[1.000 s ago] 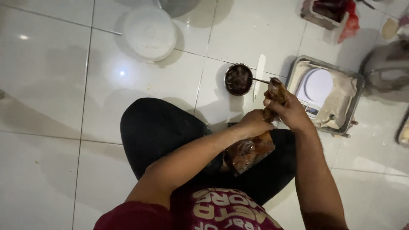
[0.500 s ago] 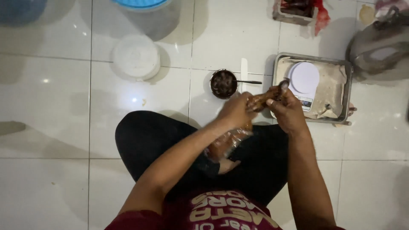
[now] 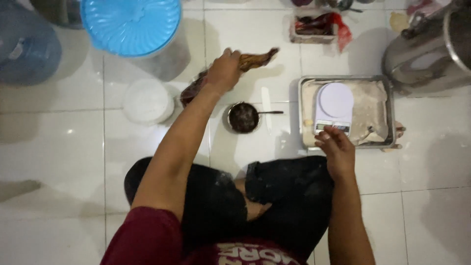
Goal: Scooping a dark chocolate-like paste from a small bowl into a plastic piping bag using a spoon while sitting on the floor.
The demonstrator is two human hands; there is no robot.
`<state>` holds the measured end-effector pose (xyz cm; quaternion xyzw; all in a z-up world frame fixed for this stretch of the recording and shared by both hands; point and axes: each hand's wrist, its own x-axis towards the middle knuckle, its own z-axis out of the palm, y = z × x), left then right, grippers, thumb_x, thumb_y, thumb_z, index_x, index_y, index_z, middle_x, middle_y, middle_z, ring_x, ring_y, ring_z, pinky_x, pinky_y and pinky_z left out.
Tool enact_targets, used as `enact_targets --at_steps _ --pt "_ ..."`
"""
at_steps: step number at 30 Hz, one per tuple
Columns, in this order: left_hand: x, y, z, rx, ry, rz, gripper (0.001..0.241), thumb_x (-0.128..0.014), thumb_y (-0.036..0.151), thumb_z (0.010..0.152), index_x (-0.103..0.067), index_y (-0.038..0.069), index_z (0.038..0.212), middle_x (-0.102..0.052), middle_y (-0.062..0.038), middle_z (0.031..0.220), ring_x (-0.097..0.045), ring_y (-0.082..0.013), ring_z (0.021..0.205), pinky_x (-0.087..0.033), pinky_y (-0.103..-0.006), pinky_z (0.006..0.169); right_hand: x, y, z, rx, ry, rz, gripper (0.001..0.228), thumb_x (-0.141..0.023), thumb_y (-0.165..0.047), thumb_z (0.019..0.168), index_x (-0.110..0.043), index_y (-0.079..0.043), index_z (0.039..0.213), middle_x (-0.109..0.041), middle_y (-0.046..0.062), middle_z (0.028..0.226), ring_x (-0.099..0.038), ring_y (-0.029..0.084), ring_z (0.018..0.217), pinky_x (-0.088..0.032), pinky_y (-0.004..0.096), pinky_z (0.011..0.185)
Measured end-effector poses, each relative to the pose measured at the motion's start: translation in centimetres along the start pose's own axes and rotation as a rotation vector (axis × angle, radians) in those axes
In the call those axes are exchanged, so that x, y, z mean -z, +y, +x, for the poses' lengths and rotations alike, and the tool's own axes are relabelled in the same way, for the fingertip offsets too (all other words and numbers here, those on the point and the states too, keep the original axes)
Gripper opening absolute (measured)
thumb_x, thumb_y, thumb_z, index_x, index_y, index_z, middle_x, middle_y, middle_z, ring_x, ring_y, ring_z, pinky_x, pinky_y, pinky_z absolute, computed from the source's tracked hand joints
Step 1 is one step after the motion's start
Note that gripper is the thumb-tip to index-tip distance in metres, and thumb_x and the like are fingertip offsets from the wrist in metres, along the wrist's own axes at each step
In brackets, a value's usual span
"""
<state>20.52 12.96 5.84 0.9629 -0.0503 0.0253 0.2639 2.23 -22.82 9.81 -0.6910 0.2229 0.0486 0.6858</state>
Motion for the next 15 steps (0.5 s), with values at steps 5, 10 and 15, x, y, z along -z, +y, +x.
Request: enact_targets --at_steps 5,10,15 --pt "-6.7 -4.3 2.2 0.243 -0.251 0.01 0.034 -0.055 0.024 0.098 -0.055 0.008 0.128 -0.06 -0.015 0.126 -0.061 -0.0358 0.119 -0.046 -0.0542 0.104 2.5 4.9 0.9 0.079 0.003 0.227 0.03 -0.063 -0.006 0.1 -0.064 0.0 0.129 -0.066 0.017 0.106 -0.072 0.032 0.1 -0.061 0.045 0.091" --pt "-4.9 -3.6 0.5 0.125 -0.256 0.189 0.028 -0.063 0.013 0.096 -0.059 0.003 0.122 -0.059 -0.017 0.116 -0.057 -0.0355 0.119 -0.054 -0.0501 0.093 1.7 5.0 1.0 0.037 -0.012 0.207 0.028 -0.061 -0.005 0.1 -0.064 0.002 0.127 -0.066 0.017 0.102 -0.071 0.032 0.098 -0.06 0.047 0.092" --pt "-1.8 -2.3 -1.0 0.074 -0.23 0.2 0.05 -0.075 0.026 0.092 -0.054 0.006 0.133 -0.051 -0.016 0.127 -0.046 -0.0376 0.127 -0.04 -0.0537 0.106 0.3 5.2 1.8 0.006 -0.111 0.086 0.028 -0.063 -0.006 0.1 -0.065 0.003 0.127 -0.066 0.02 0.103 -0.071 0.034 0.099 -0.059 0.047 0.091"
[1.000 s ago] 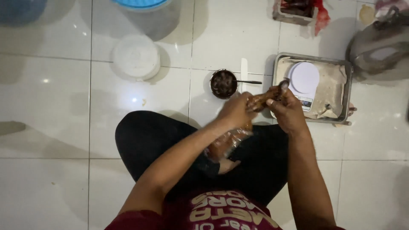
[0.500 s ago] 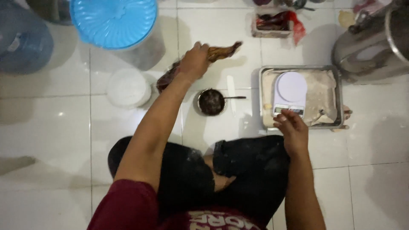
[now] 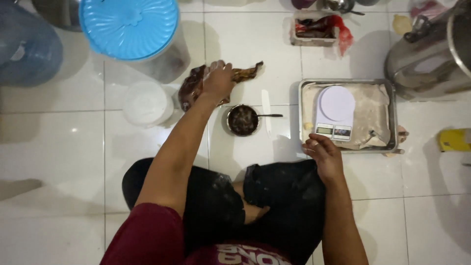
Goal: Scooping a dark chocolate-like paste from a small bowl into a plastic piping bag using a spoon while sitting on the floor.
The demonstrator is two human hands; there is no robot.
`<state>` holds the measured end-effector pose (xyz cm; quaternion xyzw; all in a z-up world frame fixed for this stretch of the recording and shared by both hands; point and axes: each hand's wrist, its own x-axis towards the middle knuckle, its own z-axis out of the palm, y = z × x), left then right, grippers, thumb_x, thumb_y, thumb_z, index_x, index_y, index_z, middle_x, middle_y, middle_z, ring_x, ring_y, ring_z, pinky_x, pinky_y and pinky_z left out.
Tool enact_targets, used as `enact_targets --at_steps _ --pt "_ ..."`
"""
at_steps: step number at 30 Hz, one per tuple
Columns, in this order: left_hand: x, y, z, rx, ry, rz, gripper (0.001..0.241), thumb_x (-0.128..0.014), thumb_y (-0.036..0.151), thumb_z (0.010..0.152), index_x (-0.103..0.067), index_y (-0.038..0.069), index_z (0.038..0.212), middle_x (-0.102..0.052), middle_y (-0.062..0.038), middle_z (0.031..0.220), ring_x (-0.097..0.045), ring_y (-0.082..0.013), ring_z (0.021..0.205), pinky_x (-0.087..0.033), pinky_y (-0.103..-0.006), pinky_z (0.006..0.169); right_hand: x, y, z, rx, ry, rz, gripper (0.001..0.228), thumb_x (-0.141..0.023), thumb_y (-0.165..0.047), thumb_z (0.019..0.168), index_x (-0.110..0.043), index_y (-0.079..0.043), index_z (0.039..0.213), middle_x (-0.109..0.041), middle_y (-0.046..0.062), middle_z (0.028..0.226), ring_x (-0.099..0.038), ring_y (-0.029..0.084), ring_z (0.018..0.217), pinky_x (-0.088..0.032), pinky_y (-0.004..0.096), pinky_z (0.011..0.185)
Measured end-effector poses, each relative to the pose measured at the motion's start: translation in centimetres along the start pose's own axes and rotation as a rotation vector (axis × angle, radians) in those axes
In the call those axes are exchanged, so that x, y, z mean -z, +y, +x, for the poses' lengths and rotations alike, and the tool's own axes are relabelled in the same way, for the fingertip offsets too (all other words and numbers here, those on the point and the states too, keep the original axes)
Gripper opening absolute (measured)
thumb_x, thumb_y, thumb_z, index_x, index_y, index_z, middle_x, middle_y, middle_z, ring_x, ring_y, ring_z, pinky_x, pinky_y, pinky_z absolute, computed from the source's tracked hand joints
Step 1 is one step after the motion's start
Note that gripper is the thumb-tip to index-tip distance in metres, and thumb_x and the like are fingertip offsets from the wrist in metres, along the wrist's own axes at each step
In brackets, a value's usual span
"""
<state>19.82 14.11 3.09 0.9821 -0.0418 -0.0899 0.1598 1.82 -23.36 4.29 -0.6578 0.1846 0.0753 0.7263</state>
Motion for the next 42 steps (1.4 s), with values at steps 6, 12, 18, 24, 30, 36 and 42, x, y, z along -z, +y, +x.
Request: enact_targets --at_steps 6,12,18,24,30,36,42 --pt "2.4 0.0 -5.6 -0.18 0.219 -0.152 0.031 -0.066 0.018 0.096 -0.062 0.0 0.121 -0.054 -0.019 0.115 -0.056 -0.045 0.113 -0.053 -0.0526 0.09 -0.4 0.1 0.5 -0.039 -0.002 -0.012 0.025 -0.066 -0.009 0.1 -0.066 -0.002 0.124 -0.068 0.017 0.102 -0.073 0.031 0.097 -0.061 0.043 0.085" --pt "-3.9 -1.4 -8.9 0.037 -0.107 -0.404 0.058 -0.078 0.032 0.085 -0.059 0.01 0.135 -0.071 -0.017 0.116 -0.067 -0.0369 0.116 -0.057 -0.0505 0.091 -3.4 -0.4 1.4 -0.114 -0.035 -0.155 0.034 -0.069 -0.014 0.097 -0.064 -0.002 0.128 -0.068 0.018 0.109 -0.072 0.029 0.098 -0.06 0.044 0.087" --pt "-1.6 2.4 -13.5 0.096 -0.291 -0.341 0.134 -0.095 0.035 0.068 -0.006 0.003 0.163 -0.022 -0.029 0.162 -0.026 -0.0501 0.149 -0.035 -0.0632 0.115 -8.3 0.1 5.0 -0.059 -0.153 -0.339 0.06 -0.072 -0.022 0.1 -0.045 0.006 0.146 -0.059 0.035 0.127 -0.07 0.043 0.108 -0.061 0.053 0.087" --pt "-4.6 2.4 -13.4 -0.034 -0.181 -0.394 0.142 -0.092 0.032 0.071 0.013 0.007 0.162 -0.014 -0.031 0.165 -0.016 -0.0484 0.153 -0.024 -0.061 0.118 -11.9 1.2 6.0 0.066 -0.128 -0.537 0.042 -0.07 -0.028 0.1 -0.064 0.0 0.131 -0.069 0.022 0.112 -0.074 0.028 0.093 -0.063 0.035 0.075" --pt "-6.7 2.5 -12.8 -0.072 -0.194 -0.314 0.134 -0.087 0.032 0.079 0.016 0.008 0.162 -0.021 -0.031 0.162 -0.017 -0.0464 0.153 -0.022 -0.0585 0.12 -12.6 1.3 4.8 0.113 -0.213 -0.408 0.029 -0.063 -0.022 0.105 -0.069 -0.004 0.126 -0.07 0.016 0.101 -0.066 0.019 0.083 -0.057 0.028 0.071" --pt "-8.5 1.9 -12.0 -0.102 -0.158 -0.347 0.135 -0.084 0.04 0.077 0.017 0.012 0.162 -0.022 -0.027 0.163 -0.016 -0.0435 0.154 -0.019 -0.0576 0.12 -12.9 3.0 5.0 0.208 -0.289 -0.511 0.028 -0.052 -0.019 0.109 -0.071 -0.004 0.123 -0.071 0.018 0.102 -0.066 0.023 0.085 -0.056 0.032 0.073" --pt "-9.0 1.9 -11.5 -0.089 -0.132 -0.359 0.133 -0.083 0.04 0.079 0.015 0.011 0.163 -0.028 -0.026 0.162 -0.02 -0.0424 0.153 -0.018 -0.0577 0.12 -13.2 0.3 2.4 0.62 -0.378 -0.809 0.024 -0.055 -0.016 0.11 -0.074 -0.004 0.12 -0.071 0.016 0.107 -0.07 0.034 0.092 -0.056 0.044 0.08"
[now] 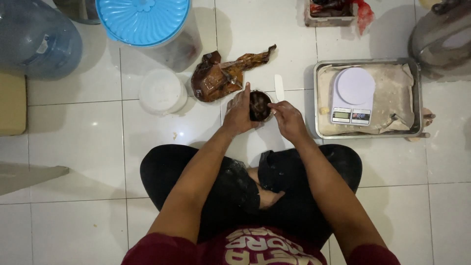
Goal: Scooping a dark chocolate-like paste from a small bowl into a plastic piping bag using a spoon while sitting on the floor.
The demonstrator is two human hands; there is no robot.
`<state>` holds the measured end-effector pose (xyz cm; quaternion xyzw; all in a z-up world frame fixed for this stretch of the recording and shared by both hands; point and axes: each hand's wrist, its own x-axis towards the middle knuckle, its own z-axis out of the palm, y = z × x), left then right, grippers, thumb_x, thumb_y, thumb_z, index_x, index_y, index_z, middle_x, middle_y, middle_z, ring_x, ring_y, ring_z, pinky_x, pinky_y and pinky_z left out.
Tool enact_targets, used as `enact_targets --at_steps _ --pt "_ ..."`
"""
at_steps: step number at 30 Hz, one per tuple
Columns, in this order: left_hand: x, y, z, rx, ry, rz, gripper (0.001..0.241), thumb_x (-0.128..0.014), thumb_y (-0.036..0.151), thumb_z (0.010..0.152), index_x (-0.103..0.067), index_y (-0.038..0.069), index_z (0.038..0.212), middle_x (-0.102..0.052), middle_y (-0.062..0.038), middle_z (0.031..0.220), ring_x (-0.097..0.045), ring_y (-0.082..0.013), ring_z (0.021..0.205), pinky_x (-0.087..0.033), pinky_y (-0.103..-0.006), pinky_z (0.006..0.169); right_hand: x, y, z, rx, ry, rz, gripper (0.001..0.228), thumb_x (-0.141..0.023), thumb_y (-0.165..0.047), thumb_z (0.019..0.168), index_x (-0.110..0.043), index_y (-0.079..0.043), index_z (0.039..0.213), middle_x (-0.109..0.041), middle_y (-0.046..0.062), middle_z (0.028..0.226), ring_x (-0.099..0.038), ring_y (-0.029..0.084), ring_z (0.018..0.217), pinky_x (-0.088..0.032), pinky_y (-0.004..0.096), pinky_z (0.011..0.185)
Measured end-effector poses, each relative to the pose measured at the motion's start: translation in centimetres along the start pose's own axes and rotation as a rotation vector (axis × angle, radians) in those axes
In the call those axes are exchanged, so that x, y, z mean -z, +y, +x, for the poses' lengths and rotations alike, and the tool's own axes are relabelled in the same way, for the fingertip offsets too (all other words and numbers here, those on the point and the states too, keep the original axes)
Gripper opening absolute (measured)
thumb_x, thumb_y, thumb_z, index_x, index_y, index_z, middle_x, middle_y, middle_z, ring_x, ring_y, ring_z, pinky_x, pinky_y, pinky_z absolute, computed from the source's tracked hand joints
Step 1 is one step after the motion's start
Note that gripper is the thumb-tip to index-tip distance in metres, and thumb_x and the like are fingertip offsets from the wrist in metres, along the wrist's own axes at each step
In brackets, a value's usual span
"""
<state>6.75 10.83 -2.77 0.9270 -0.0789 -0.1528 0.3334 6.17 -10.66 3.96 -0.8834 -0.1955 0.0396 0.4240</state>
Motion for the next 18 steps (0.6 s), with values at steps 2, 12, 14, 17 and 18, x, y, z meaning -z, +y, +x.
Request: enact_targets --at_steps 2,12,14,17,18 --pt "0.2 0.2 0.1 0.001 0.002 0.001 0.132 -0.082 0.041 0.079 0.015 0.012 0.163 -0.029 -0.025 0.161 -0.021 -0.0418 0.153 -0.018 -0.0574 0.12 0.1 0.0 -0.2 0.024 -0.001 -0.037 0.022 -0.057 -0.011 0.107 -0.073 -0.003 0.12 -0.071 0.016 0.109 -0.069 0.036 0.095 -0.056 0.046 0.081" --pt "-0.2 -0.6 -0.1 0.001 0.069 -0.061 0.136 -0.086 0.043 0.074 0.011 0.009 0.163 -0.036 -0.019 0.16 -0.027 -0.0379 0.15 -0.021 -0.0575 0.119 1.5 -1.4 -0.9 0.147 0.198 0.042 0.022 -0.056 -0.005 0.108 -0.077 -0.004 0.113 -0.072 0.012 0.098 -0.072 0.027 0.083 -0.059 0.036 0.071" --pt "-0.3 -0.7 -0.2 -0.012 0.088 -0.088 0.137 -0.086 0.042 0.074 0.012 0.009 0.163 -0.035 -0.019 0.161 -0.026 -0.0389 0.15 -0.02 -0.0587 0.119 1.2 -0.8 -0.8 0.159 0.224 0.086 0.022 -0.054 -0.002 0.108 -0.076 -0.002 0.113 -0.071 0.014 0.095 -0.071 0.027 0.08 -0.059 0.036 0.069" --pt "-0.4 -0.9 -0.4 -0.031 0.098 -0.114 0.138 -0.088 0.041 0.073 0.012 0.009 0.163 -0.034 -0.017 0.163 -0.027 -0.0393 0.15 -0.021 -0.0598 0.119 0.9 -0.6 -0.8 0.098 0.225 0.186 0.024 -0.05 -0.002 0.109 -0.073 0.002 0.113 -0.071 0.019 0.093 -0.07 0.027 0.078 -0.059 0.036 0.069" --pt "-0.3 -1.0 -0.3 -0.038 0.096 -0.111 0.138 -0.088 0.041 0.073 0.011 0.009 0.163 -0.035 -0.016 0.163 -0.028 -0.0388 0.15 -0.022 -0.0597 0.119 0.8 -0.7 -0.6 0.033 0.2 0.241 0.025 -0.049 -0.005 0.111 -0.072 0.003 0.113 -0.071 0.021 0.093 -0.069 0.026 0.079 -0.06 0.036 0.07"
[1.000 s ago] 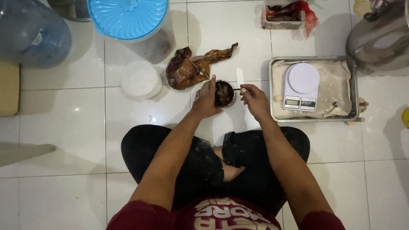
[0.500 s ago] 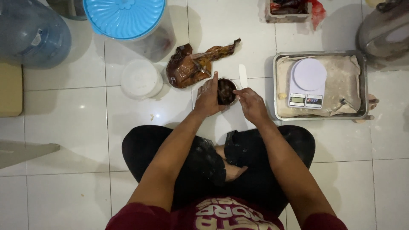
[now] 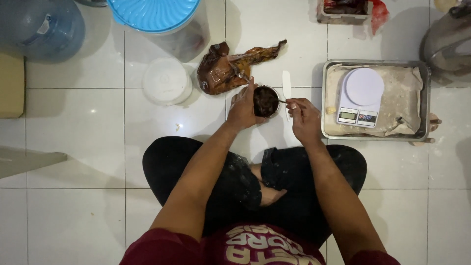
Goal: Scooping a dark chocolate-like paste from a small bowl into a plastic piping bag using a spoon while sitting on the floor.
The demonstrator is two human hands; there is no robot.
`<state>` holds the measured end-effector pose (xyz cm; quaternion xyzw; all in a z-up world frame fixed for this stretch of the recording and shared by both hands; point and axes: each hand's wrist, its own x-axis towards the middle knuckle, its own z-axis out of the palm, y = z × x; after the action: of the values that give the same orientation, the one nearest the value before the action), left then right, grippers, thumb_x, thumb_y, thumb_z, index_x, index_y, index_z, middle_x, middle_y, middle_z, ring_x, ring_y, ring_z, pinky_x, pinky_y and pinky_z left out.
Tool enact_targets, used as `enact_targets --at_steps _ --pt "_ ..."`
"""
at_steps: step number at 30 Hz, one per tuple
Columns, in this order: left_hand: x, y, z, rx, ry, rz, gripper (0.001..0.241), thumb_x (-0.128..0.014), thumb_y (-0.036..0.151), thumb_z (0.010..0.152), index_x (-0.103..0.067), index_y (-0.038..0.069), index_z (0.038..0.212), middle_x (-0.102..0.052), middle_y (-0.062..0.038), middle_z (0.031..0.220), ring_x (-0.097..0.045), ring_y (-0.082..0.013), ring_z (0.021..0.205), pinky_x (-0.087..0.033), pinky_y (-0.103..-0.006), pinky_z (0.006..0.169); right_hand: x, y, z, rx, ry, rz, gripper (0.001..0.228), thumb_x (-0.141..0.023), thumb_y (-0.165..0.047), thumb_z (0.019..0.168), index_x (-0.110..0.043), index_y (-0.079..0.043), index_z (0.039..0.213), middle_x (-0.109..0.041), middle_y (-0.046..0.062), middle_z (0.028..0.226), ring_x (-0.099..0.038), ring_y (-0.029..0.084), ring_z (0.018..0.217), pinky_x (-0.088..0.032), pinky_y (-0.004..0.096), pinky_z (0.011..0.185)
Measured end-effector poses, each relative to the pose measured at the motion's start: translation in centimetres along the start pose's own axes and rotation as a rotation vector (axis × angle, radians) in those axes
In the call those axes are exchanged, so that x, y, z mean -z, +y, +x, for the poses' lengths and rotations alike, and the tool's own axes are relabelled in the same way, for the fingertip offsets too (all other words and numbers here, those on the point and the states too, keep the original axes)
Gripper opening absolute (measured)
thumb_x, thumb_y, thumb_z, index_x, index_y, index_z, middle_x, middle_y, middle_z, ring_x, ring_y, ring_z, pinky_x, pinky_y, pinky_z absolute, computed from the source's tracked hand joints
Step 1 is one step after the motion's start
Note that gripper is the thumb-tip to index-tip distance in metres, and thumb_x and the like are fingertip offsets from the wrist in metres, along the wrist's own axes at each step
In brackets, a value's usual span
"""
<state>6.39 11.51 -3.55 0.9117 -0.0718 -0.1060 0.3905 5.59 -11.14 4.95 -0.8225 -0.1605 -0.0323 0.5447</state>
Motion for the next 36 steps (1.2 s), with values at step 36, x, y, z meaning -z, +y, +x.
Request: enact_targets --at_steps 36 --pt "-0.4 0.1 0.2 0.053 -0.019 0.03 0.136 -0.086 0.041 0.071 0.008 0.007 0.163 -0.034 -0.011 0.165 -0.029 -0.038 0.15 -0.023 -0.0591 0.12 -0.6 1.1 0.0 0.07 -0.102 -0.125 0.015 -0.062 -0.009 0.106 -0.075 -0.001 0.103 -0.075 0.015 0.092 -0.074 0.033 0.082 -0.059 0.041 0.071"
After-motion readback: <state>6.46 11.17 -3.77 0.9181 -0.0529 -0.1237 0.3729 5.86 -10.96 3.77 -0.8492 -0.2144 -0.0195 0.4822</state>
